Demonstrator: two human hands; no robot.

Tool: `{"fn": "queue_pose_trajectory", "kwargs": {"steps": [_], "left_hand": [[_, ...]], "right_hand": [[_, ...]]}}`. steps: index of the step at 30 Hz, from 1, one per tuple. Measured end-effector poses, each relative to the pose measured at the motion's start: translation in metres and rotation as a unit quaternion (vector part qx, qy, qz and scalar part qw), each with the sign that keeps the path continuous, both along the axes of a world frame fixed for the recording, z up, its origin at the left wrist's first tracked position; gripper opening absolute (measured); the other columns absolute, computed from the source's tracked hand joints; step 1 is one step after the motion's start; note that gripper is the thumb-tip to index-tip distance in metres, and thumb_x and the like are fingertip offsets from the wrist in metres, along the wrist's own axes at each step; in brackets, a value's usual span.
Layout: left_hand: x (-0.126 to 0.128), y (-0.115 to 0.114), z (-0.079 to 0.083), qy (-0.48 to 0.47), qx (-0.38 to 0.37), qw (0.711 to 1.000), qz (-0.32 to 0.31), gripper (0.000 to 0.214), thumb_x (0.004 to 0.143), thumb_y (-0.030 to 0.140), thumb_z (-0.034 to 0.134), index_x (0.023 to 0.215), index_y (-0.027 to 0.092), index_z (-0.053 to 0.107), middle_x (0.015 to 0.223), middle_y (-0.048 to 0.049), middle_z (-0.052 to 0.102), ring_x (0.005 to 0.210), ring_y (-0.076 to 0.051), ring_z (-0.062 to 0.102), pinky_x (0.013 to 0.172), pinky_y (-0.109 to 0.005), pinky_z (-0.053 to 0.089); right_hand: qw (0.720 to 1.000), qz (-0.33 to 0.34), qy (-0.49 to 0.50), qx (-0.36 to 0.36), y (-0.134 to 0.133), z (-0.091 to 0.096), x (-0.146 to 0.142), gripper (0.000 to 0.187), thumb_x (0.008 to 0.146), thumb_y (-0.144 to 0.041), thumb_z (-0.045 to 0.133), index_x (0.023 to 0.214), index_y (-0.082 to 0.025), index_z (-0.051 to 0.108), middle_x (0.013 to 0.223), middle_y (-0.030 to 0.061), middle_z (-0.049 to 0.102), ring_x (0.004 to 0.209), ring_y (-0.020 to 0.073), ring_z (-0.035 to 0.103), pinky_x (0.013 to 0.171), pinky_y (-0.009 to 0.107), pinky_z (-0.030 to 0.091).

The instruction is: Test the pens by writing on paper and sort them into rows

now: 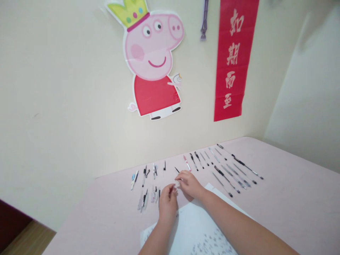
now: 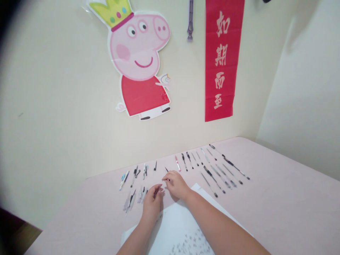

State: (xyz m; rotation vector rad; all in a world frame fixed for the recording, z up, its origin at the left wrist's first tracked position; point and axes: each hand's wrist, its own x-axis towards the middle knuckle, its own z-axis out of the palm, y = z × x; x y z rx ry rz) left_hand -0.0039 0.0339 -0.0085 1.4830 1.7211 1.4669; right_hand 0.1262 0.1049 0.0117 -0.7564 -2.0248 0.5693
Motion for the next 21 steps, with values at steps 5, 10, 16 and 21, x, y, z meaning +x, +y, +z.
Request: {"fn": "queue_pose_trajectory", "kwargs": {"steps": [5, 10, 16, 21], "left_hand": [[0.0002, -0.0006, 0.0022, 0.006, -0.016, 1.0, -0.002, 0.024, 0.074, 0.02, 0.049, 0.091, 0.014, 0.063, 0.09, -0.0096, 0.067, 0.085, -0.021, 0.062, 0.08, -0.037, 0.046], [-0.0004, -0.0008, 0.004, 0.019, -0.009, 1.0, -0.005, 0.024, 0.073, 0.017, 0.048, 0.09, 0.015, 0.064, 0.09, -0.0083, 0.068, 0.085, -0.021, 0.061, 0.081, -0.037, 0.045], [0.0004, -0.0026, 0.009, 0.04, -0.001, 0.999, -0.018, 0.023, 0.072, 0.015, 0.048, 0.087, 0.017, 0.066, 0.086, -0.0067, 0.068, 0.084, -0.021, 0.06, 0.08, -0.037, 0.046], [0.0002, -0.0032, 0.0089, 0.044, -0.002, 0.999, -0.018, 0.024, 0.071, 0.014, 0.047, 0.087, 0.017, 0.065, 0.085, -0.0067, 0.067, 0.082, -0.021, 0.06, 0.079, -0.037, 0.046]], "right_hand": [[0.99, 0.06, 0.072, -0.104, -0.0006, 0.0066, 0.0028, 0.02, 0.073, -0.005, 0.047, 0.075, -0.015, 0.064, 0.077, 0.0033, 0.06, 0.078, 0.0146, 0.058, 0.076, 0.028, 0.045], [0.985, 0.078, 0.051, -0.148, -0.0048, 0.0104, 0.0, 0.018, 0.07, -0.004, 0.049, 0.076, -0.015, 0.062, 0.077, 0.0022, 0.061, 0.077, 0.0142, 0.058, 0.075, 0.027, 0.045], [0.98, 0.073, 0.045, -0.177, -0.0043, 0.0078, -0.0018, 0.013, 0.068, -0.006, 0.053, 0.074, -0.015, 0.058, 0.072, -0.0001, 0.061, 0.072, 0.0131, 0.057, 0.069, 0.025, 0.045], [0.98, 0.069, 0.04, -0.18, -0.0029, 0.0067, -0.0006, 0.006, 0.069, -0.01, 0.056, 0.071, -0.015, 0.059, 0.069, -0.0004, 0.061, 0.069, 0.0134, 0.057, 0.067, 0.025, 0.045]]}}
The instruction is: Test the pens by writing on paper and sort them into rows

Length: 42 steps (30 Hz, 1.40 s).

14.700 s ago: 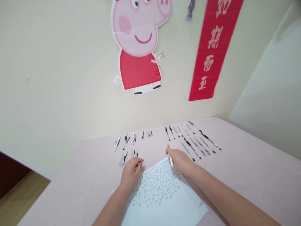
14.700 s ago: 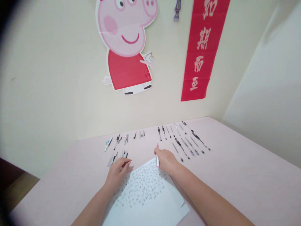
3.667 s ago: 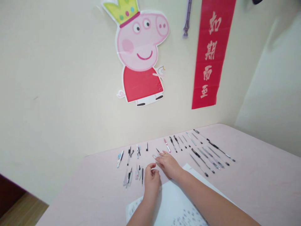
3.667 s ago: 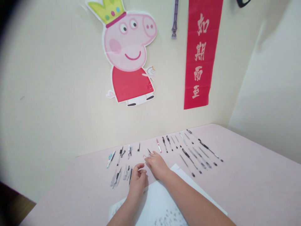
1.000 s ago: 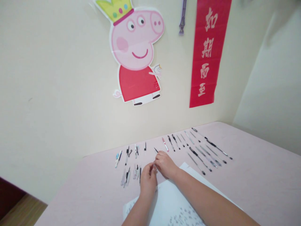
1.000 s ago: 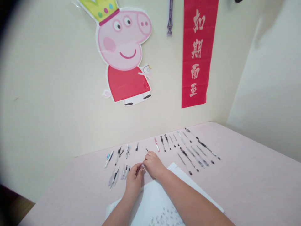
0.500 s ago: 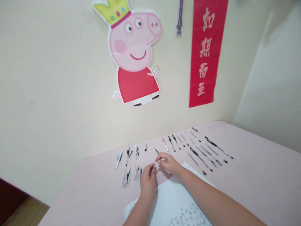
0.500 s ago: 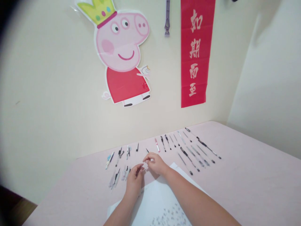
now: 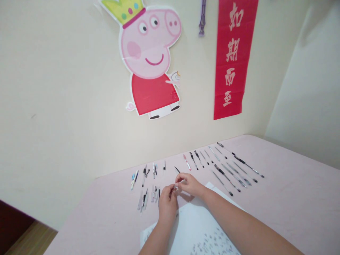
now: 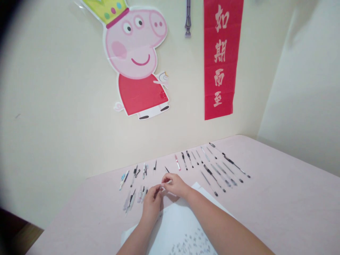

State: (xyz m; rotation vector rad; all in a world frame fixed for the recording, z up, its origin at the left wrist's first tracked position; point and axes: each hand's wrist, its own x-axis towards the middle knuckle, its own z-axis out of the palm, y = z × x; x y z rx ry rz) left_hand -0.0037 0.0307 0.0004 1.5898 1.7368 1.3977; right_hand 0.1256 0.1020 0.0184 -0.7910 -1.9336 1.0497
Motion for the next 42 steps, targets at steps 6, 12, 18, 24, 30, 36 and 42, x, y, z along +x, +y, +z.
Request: {"fn": "queue_pose_trajectory", "kwargs": {"steps": [6, 12, 18, 24, 30, 36, 42], "left_hand": [[-0.001, 0.001, -0.005, -0.025, -0.003, 1.0, -0.002, 0.023, 0.073, 0.019, 0.05, 0.091, 0.016, 0.065, 0.091, -0.0083, 0.067, 0.086, -0.021, 0.06, 0.082, -0.037, 0.046], [-0.001, 0.002, -0.009, -0.043, 0.009, 0.999, 0.003, 0.022, 0.074, 0.022, 0.051, 0.089, 0.016, 0.066, 0.09, -0.0078, 0.067, 0.085, -0.02, 0.061, 0.08, -0.036, 0.047], [0.0, 0.001, -0.006, -0.044, 0.024, 0.999, 0.008, 0.021, 0.073, 0.022, 0.051, 0.088, 0.017, 0.066, 0.089, -0.0076, 0.067, 0.085, -0.02, 0.061, 0.081, -0.035, 0.047], [0.0, 0.001, -0.007, -0.049, 0.017, 0.999, -0.009, 0.022, 0.075, 0.021, 0.049, 0.091, 0.016, 0.065, 0.089, -0.0074, 0.066, 0.085, -0.019, 0.061, 0.081, -0.035, 0.047], [0.001, 0.0, -0.005, -0.03, 0.018, 0.999, -0.015, 0.022, 0.077, 0.021, 0.048, 0.09, 0.015, 0.065, 0.09, -0.0084, 0.066, 0.086, -0.02, 0.061, 0.081, -0.036, 0.047], [0.001, 0.001, -0.007, -0.043, 0.012, 0.999, -0.016, 0.022, 0.075, 0.018, 0.049, 0.091, 0.016, 0.064, 0.091, -0.0079, 0.066, 0.087, -0.02, 0.06, 0.082, -0.037, 0.046], [0.0, 0.002, -0.01, -0.066, 0.012, 0.998, -0.015, 0.021, 0.074, 0.02, 0.051, 0.09, 0.016, 0.065, 0.091, -0.0078, 0.066, 0.086, -0.02, 0.061, 0.083, -0.037, 0.047]], "right_hand": [[0.998, -0.06, 0.011, 0.031, 0.007, -0.006, 0.002, 0.016, 0.077, -0.013, 0.047, 0.066, -0.015, 0.057, 0.064, -0.0007, 0.058, 0.065, 0.0125, 0.055, 0.064, 0.024, 0.044], [0.97, -0.177, -0.058, 0.159, 0.02, -0.015, 0.01, 0.015, 0.077, -0.011, 0.05, 0.076, -0.017, 0.064, 0.079, 0.0043, 0.062, 0.083, 0.0177, 0.054, 0.081, 0.033, 0.042], [0.94, -0.151, -0.187, 0.242, 0.018, -0.019, 0.011, 0.027, 0.073, -0.006, 0.053, 0.089, -0.02, 0.07, 0.109, 0.007, 0.06, 0.115, 0.0233, 0.04, 0.1, 0.04, 0.032], [0.925, -0.137, -0.25, 0.252, 0.016, -0.022, 0.008, 0.027, 0.076, -0.011, 0.053, 0.097, -0.02, 0.069, 0.123, 0.0076, 0.055, 0.125, 0.0262, 0.032, 0.104, 0.044, 0.028], [0.928, -0.122, -0.256, 0.243, 0.017, -0.023, 0.008, 0.025, 0.081, -0.013, 0.05, 0.091, -0.021, 0.071, 0.125, 0.0069, 0.054, 0.128, 0.0256, 0.029, 0.102, 0.044, 0.029], [0.932, -0.118, -0.232, 0.254, 0.021, -0.022, 0.008, 0.019, 0.078, -0.013, 0.056, 0.081, -0.019, 0.073, 0.115, 0.0071, 0.06, 0.124, 0.0257, 0.034, 0.102, 0.043, 0.029], [0.936, -0.122, -0.216, 0.248, 0.022, -0.021, 0.007, 0.019, 0.078, -0.012, 0.056, 0.073, -0.019, 0.073, 0.104, 0.0061, 0.066, 0.118, 0.024, 0.041, 0.101, 0.039, 0.032]]}}
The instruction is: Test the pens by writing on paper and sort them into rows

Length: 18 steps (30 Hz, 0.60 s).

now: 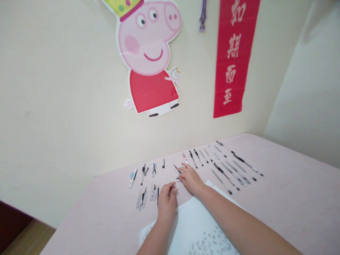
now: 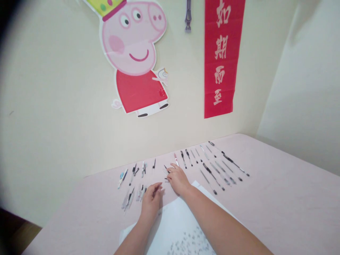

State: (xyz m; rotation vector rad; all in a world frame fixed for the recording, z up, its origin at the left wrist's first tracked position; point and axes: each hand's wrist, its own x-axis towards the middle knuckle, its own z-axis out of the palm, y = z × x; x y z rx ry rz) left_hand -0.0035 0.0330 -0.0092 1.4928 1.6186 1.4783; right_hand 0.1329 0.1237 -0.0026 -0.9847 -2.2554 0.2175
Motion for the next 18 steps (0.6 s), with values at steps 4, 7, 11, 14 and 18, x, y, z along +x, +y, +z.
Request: {"fn": "queue_pose_trajectory", "kwargs": {"steps": [4, 7, 11, 14, 18], "left_hand": [[-0.001, 0.0, 0.0, 0.02, 0.006, 1.0, 0.008, 0.021, 0.074, 0.019, 0.05, 0.089, 0.017, 0.065, 0.09, -0.008, 0.066, 0.086, -0.02, 0.061, 0.082, -0.036, 0.047], [-0.001, 0.0, 0.001, 0.03, 0.011, 0.999, 0.008, 0.021, 0.075, 0.019, 0.05, 0.089, 0.017, 0.065, 0.09, -0.0078, 0.067, 0.086, -0.02, 0.061, 0.082, -0.036, 0.046], [0.0, -0.001, 0.001, 0.031, 0.009, 0.999, 0.011, 0.021, 0.076, 0.02, 0.05, 0.089, 0.016, 0.065, 0.09, -0.0081, 0.066, 0.087, -0.02, 0.061, 0.082, -0.036, 0.046], [0.001, 0.0, 0.001, 0.029, 0.007, 1.0, 0.009, 0.021, 0.076, 0.02, 0.049, 0.09, 0.016, 0.065, 0.091, -0.0085, 0.066, 0.087, -0.02, 0.06, 0.082, -0.036, 0.046], [0.0, 0.001, -0.002, 0.018, 0.006, 1.0, 0.007, 0.021, 0.075, 0.019, 0.049, 0.09, 0.017, 0.064, 0.091, -0.0079, 0.066, 0.086, -0.019, 0.061, 0.082, -0.036, 0.047]], "right_hand": [[1.0, -0.005, 0.01, 0.003, -0.001, 0.0, 0.0, 0.02, 0.078, -0.012, 0.054, 0.071, -0.019, 0.072, 0.103, 0.0064, 0.065, 0.117, 0.0233, 0.042, 0.1, 0.038, 0.033], [1.0, 0.0, 0.019, 0.006, -0.001, -0.001, 0.0, 0.021, 0.078, -0.011, 0.053, 0.073, -0.018, 0.071, 0.104, 0.0066, 0.064, 0.117, 0.0229, 0.042, 0.1, 0.039, 0.032], [1.0, 0.006, 0.019, -0.013, -0.001, -0.004, -0.001, 0.017, 0.074, -0.008, 0.056, 0.073, -0.018, 0.07, 0.104, 0.0074, 0.063, 0.119, 0.0239, 0.04, 0.1, 0.042, 0.032], [0.999, 0.007, 0.031, -0.023, -0.002, -0.003, -0.001, 0.015, 0.071, -0.005, 0.058, 0.069, -0.017, 0.067, 0.103, 0.0073, 0.063, 0.119, 0.0244, 0.04, 0.099, 0.04, 0.032], [0.995, 0.017, 0.093, -0.017, -0.006, 0.006, 0.0, 0.015, 0.072, -0.004, 0.056, 0.073, -0.017, 0.064, 0.098, 0.0063, 0.063, 0.11, 0.0219, 0.046, 0.096, 0.038, 0.034]]}}
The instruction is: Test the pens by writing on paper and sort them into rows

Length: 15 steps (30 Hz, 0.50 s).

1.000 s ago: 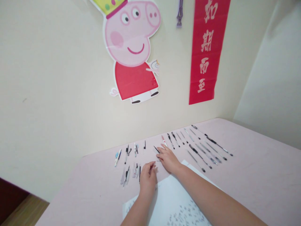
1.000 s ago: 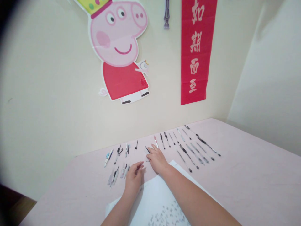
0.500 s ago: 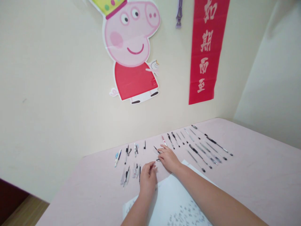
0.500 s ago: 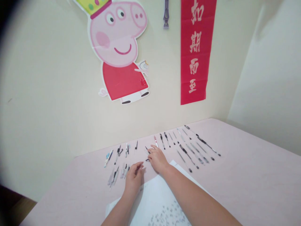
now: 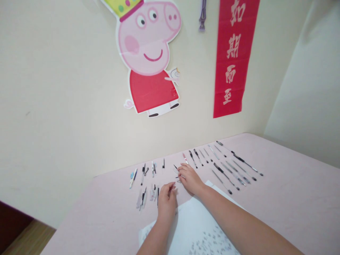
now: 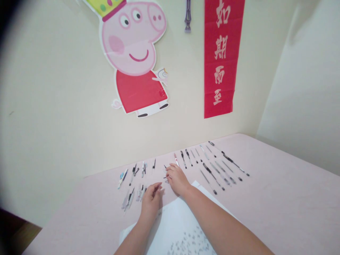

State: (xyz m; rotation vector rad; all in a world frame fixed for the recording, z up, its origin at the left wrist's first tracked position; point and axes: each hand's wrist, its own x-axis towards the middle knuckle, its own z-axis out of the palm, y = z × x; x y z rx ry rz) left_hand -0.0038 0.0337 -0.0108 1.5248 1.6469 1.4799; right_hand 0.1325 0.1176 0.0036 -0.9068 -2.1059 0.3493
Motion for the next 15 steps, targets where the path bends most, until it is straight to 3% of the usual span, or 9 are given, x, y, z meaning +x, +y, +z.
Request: {"fn": "queue_pose_trajectory", "kwargs": {"steps": [3, 6, 10, 15], "left_hand": [[-0.002, 0.001, -0.001, 0.007, -0.004, 1.0, 0.017, 0.021, 0.074, 0.02, 0.05, 0.09, 0.016, 0.065, 0.089, -0.0079, 0.066, 0.085, -0.02, 0.061, 0.081, -0.037, 0.047], [-0.003, 0.001, 0.0, 0.025, -0.001, 0.999, 0.033, 0.022, 0.073, 0.019, 0.05, 0.09, 0.017, 0.065, 0.088, -0.0076, 0.066, 0.084, -0.021, 0.06, 0.08, -0.038, 0.047], [-0.005, 0.001, 0.0, 0.033, -0.005, 0.999, 0.033, 0.023, 0.074, 0.018, 0.048, 0.091, 0.016, 0.064, 0.088, -0.0078, 0.065, 0.084, -0.021, 0.06, 0.079, -0.038, 0.047], [-0.005, 0.001, 0.001, 0.042, -0.002, 0.998, 0.037, 0.023, 0.074, 0.019, 0.048, 0.091, 0.016, 0.064, 0.087, -0.008, 0.065, 0.084, -0.022, 0.06, 0.079, -0.039, 0.047]], "right_hand": [[0.998, 0.025, 0.047, -0.028, -0.006, 0.008, -0.001, 0.014, 0.076, -0.008, 0.052, 0.08, -0.017, 0.062, 0.086, 0.0045, 0.064, 0.087, 0.017, 0.055, 0.082, 0.032, 0.042], [0.989, 0.064, 0.086, -0.101, -0.012, 0.012, -0.004, 0.012, 0.076, -0.01, 0.051, 0.077, -0.017, 0.061, 0.073, 0.0014, 0.062, 0.067, 0.0124, 0.054, 0.065, 0.024, 0.042], [0.965, 0.104, 0.147, -0.189, -0.015, 0.011, -0.009, 0.011, 0.073, -0.009, 0.051, 0.071, -0.016, 0.059, 0.067, -0.0001, 0.059, 0.063, 0.0109, 0.053, 0.059, 0.021, 0.041], [0.946, 0.124, 0.185, -0.234, -0.016, 0.014, -0.009, 0.009, 0.074, -0.012, 0.05, 0.068, -0.016, 0.055, 0.058, -0.0025, 0.054, 0.057, 0.0102, 0.051, 0.057, 0.021, 0.04]]}}
